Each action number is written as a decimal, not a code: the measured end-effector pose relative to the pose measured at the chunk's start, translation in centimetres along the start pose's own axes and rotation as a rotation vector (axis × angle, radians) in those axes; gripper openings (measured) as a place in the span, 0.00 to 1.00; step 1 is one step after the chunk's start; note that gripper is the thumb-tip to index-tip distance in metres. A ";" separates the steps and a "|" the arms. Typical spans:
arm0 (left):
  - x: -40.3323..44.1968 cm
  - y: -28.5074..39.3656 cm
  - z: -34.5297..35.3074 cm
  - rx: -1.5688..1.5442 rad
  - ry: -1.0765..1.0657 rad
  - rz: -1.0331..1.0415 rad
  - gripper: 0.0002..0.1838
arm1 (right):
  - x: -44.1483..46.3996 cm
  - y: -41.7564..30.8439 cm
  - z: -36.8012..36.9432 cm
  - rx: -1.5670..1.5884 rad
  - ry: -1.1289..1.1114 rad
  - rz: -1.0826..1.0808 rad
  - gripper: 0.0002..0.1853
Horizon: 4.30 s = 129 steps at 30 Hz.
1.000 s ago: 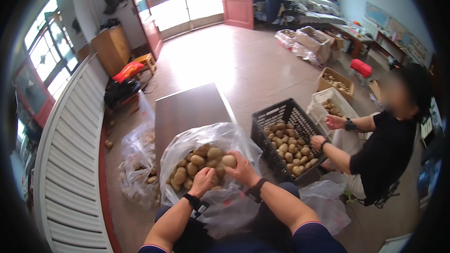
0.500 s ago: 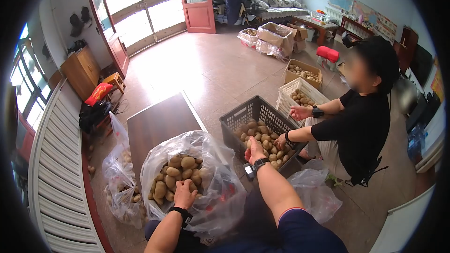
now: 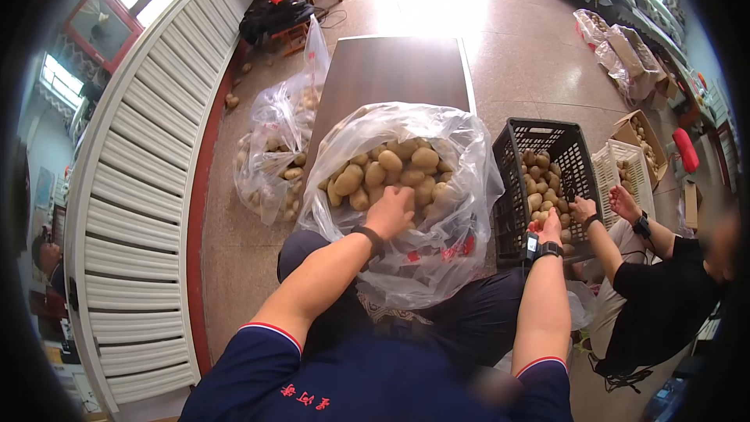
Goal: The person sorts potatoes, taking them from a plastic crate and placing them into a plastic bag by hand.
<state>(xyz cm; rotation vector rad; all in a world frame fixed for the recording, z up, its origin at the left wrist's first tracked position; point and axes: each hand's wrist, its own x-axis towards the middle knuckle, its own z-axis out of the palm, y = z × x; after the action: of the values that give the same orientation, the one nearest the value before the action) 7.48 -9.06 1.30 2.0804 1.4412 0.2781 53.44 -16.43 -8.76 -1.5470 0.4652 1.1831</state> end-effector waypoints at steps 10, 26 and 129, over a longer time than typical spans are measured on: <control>1.7 -0.7 1.5 0.044 0.014 -0.074 0.27 | -2.3 1.0 1.9 -0.150 0.035 -0.256 0.21; 0.9 1.2 1.0 0.145 -0.051 0.091 0.20 | -13.3 5.3 10.5 -0.503 -0.326 -0.894 0.20; 1.9 1.9 0.1 -1.033 -0.313 -0.019 0.24 | -22.4 11.3 13.5 -1.119 -0.720 -1.540 0.23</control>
<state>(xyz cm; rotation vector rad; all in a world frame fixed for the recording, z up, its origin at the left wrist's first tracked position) 9.81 -7.79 2.04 1.1873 0.8322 0.5236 29.02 -14.53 5.79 -1.4713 -1.8352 0.5198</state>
